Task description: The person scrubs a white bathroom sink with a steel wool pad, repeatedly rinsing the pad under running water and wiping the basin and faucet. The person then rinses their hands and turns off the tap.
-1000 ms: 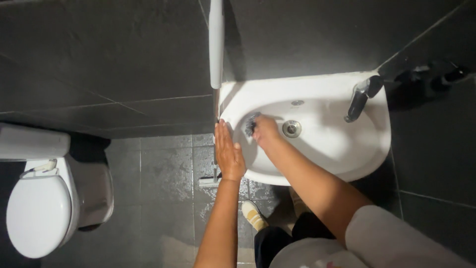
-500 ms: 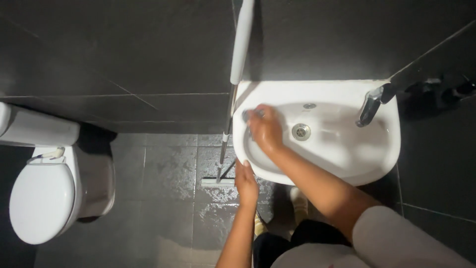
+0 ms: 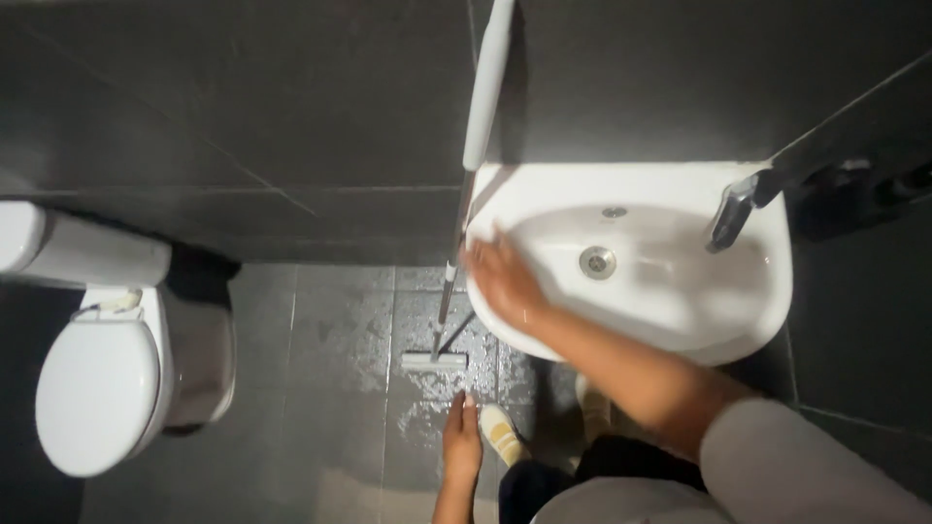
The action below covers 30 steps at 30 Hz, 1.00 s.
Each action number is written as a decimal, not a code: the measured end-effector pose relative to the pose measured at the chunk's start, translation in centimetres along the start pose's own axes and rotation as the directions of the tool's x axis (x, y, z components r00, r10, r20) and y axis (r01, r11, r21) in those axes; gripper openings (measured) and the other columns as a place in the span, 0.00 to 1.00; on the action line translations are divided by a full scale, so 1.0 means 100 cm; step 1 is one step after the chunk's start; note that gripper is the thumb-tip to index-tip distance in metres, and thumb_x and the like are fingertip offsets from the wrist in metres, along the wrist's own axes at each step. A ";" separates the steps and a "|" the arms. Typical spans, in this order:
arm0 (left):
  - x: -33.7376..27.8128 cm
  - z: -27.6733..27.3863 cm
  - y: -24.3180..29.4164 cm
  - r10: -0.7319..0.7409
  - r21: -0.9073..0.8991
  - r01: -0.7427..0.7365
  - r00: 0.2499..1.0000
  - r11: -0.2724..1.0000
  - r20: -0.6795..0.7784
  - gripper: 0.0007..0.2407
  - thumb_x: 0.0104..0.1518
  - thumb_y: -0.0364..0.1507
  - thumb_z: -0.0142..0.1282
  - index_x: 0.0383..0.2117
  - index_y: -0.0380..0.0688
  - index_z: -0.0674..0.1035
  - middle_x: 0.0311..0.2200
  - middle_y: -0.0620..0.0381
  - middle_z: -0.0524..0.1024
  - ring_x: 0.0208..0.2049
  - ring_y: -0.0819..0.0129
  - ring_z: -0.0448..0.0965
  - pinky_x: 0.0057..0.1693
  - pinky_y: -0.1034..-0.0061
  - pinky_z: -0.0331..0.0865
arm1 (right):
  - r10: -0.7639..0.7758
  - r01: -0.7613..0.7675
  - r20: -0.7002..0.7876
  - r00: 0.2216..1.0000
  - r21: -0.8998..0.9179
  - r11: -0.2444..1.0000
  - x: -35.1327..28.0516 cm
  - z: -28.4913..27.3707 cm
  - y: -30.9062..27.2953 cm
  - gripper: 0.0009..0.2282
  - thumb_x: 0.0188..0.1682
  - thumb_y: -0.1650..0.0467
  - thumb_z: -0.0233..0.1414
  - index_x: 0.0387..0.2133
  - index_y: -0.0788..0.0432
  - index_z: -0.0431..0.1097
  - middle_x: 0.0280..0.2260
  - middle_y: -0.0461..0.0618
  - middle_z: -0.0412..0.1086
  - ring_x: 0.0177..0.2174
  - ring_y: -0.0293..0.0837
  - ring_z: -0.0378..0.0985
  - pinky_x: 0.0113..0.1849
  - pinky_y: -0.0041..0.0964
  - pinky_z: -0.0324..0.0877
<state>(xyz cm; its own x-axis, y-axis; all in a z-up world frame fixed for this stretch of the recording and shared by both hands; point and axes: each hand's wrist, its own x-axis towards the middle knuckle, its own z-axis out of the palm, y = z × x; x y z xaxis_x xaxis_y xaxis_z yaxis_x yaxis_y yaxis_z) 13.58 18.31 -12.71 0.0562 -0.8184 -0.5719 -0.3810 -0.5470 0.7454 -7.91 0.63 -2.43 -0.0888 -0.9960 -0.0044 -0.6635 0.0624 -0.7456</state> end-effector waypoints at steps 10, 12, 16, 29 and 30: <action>-0.021 0.035 0.151 0.735 0.423 -0.694 0.672 0.583 0.089 0.26 0.65 0.39 0.50 0.65 0.33 0.65 0.68 0.29 0.50 0.71 0.33 0.49 0.70 0.51 0.49 | 0.126 -0.015 0.492 0.861 -0.224 0.975 -0.057 -0.008 0.076 0.13 0.63 0.66 0.42 0.51 0.60 0.70 0.54 0.60 0.71 0.52 0.57 0.74 0.51 0.50 0.69; -0.018 0.039 0.186 0.734 0.639 -0.626 0.665 0.448 0.137 0.27 0.59 0.43 0.54 0.60 0.37 0.68 0.67 0.27 0.49 0.68 0.28 0.47 0.68 0.47 0.45 | 0.224 -0.165 0.584 0.780 -0.152 0.974 -0.059 0.000 0.080 0.16 0.59 0.66 0.44 0.51 0.68 0.67 0.50 0.65 0.73 0.49 0.57 0.79 0.49 0.48 0.73; -0.035 0.058 0.236 0.627 0.642 -0.746 0.588 0.177 0.511 0.30 0.55 0.47 0.52 0.60 0.39 0.70 0.67 0.41 0.57 0.67 0.36 0.53 0.67 0.44 0.43 | 0.145 -0.273 0.660 0.737 0.094 0.957 -0.098 -0.059 0.121 0.22 0.53 0.61 0.44 0.59 0.55 0.63 0.55 0.60 0.66 0.55 0.56 0.69 0.55 0.49 0.63; -0.006 0.185 0.243 0.021 0.355 -0.809 0.412 0.469 0.911 0.27 0.66 0.48 0.37 0.52 0.35 0.78 0.56 0.39 0.74 0.62 0.45 0.67 0.67 0.59 0.59 | -0.030 0.122 0.231 0.972 -0.394 0.911 -0.086 -0.080 0.208 0.08 0.44 0.67 0.54 0.28 0.58 0.78 0.35 0.59 0.76 0.42 0.57 0.75 0.46 0.54 0.71; -0.007 0.172 0.239 0.085 0.314 -0.805 0.407 0.503 0.909 0.25 0.65 0.46 0.39 0.54 0.36 0.77 0.57 0.39 0.73 0.62 0.45 0.68 0.66 0.59 0.60 | -0.005 0.142 0.349 0.937 -0.367 0.919 -0.093 -0.094 0.200 0.08 0.47 0.67 0.54 0.28 0.58 0.78 0.35 0.57 0.76 0.42 0.57 0.75 0.47 0.53 0.71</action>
<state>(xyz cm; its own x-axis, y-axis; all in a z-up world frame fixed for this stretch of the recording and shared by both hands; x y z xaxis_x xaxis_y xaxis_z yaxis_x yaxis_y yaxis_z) -11.41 8.81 -0.40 -0.8488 -0.2194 -0.4811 -0.5262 0.4392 0.7282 -27.35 11.73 -11.07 0.1791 -0.9559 -0.2327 -0.8954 -0.0604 -0.4412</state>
